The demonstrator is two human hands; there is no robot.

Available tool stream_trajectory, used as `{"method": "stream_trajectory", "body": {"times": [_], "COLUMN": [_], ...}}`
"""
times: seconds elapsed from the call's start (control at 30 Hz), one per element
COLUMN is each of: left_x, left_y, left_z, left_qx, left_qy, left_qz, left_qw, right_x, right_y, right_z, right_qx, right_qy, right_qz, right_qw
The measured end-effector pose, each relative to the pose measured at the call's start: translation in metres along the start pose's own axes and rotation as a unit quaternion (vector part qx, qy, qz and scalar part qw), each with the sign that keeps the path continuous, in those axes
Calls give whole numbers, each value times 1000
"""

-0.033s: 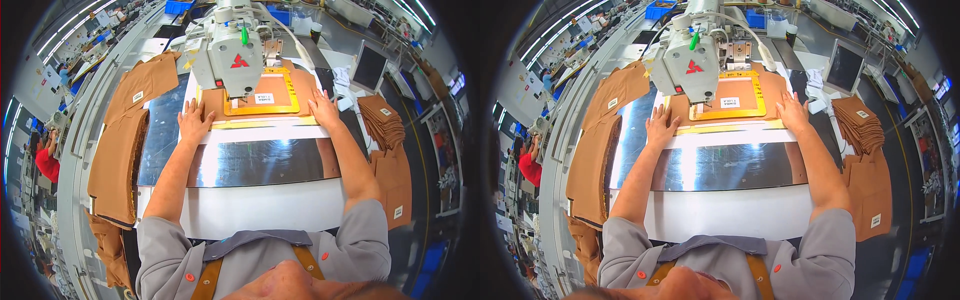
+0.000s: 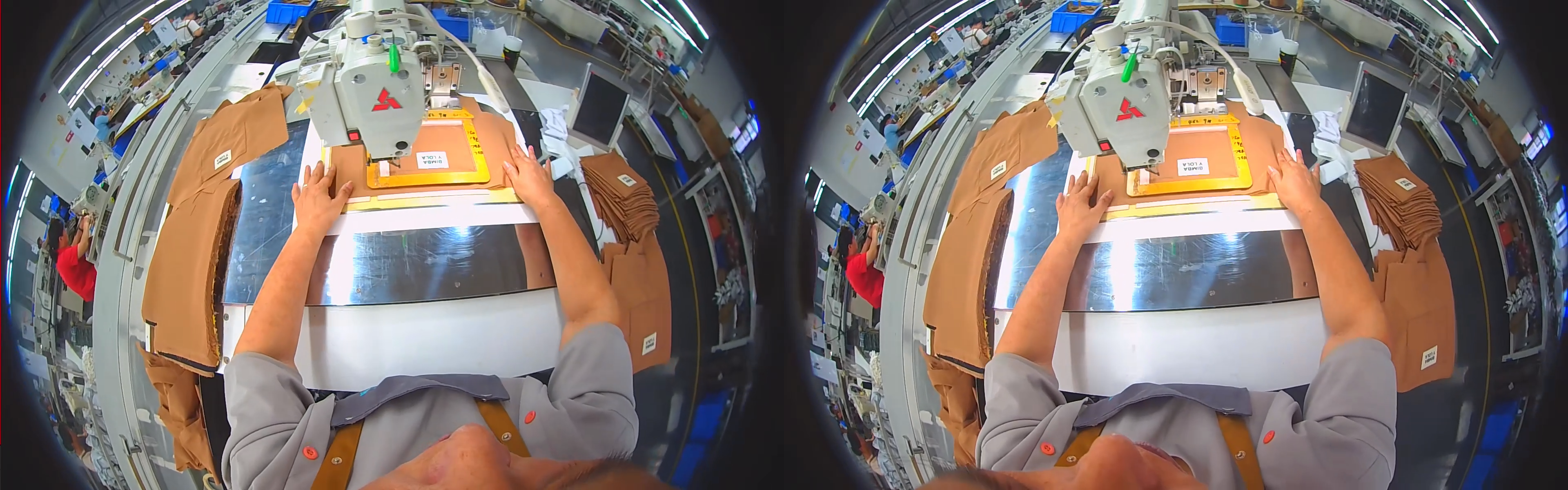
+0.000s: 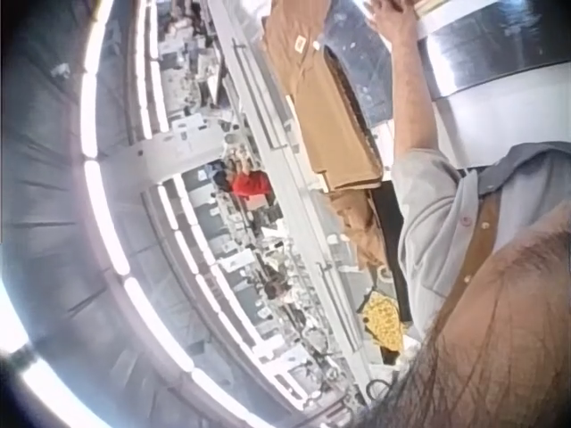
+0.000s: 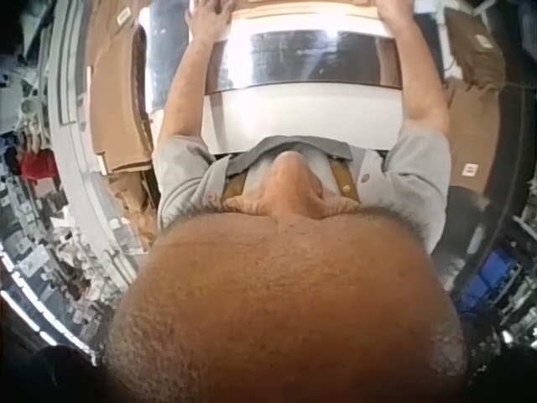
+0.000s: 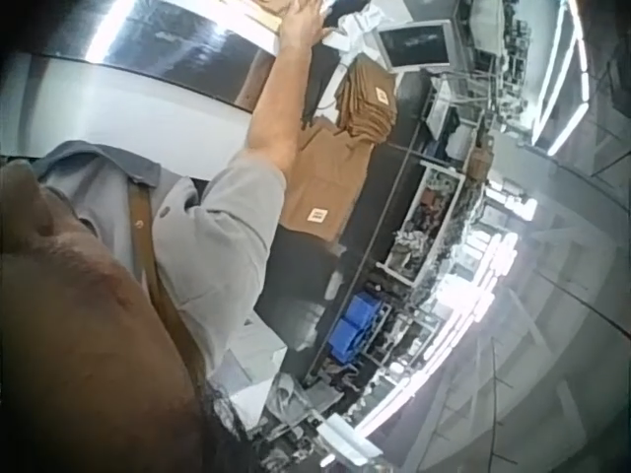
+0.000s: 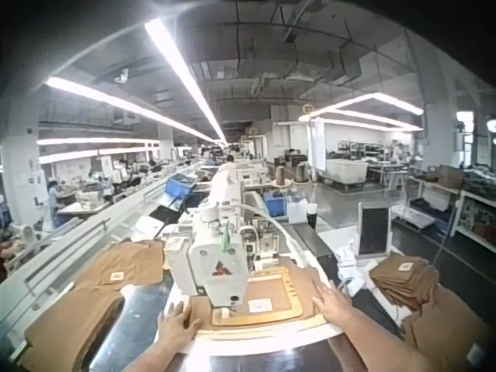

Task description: Operator uses an industrial programmable sewing machine to attach labels and stitch leather panels for bags.

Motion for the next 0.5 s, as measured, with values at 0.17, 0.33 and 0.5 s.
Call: {"method": "stream_trajectory", "body": {"times": [0.17, 0.33, 0.5], "left_x": [-4, 5, 64], "left_y": [35, 42, 52], "left_z": [-7, 27, 104], "left_qx": [10, -24, 13], "left_qy": [-27, 40, -32], "left_qz": [-30, -7, -22], "left_qw": [999, 999, 999], "right_x": [2, 9, 65], "right_y": [13, 11, -11], "right_z": [8, 34, 87], "right_qx": [-23, -5, 3], "right_qy": [26, 105, -32], "right_qz": [-6, 5, 49], "right_qw": [999, 994, 998]}}
Point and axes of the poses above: each hand's wrist, its own x-axis away from the middle knuckle, its own z-axis out of the back of the hand, y = z × x, the point moved 9 cm from there along -x, towards the middle knuckle, and after that the axes turned 14 degrees about y, right-handed, at the moved point
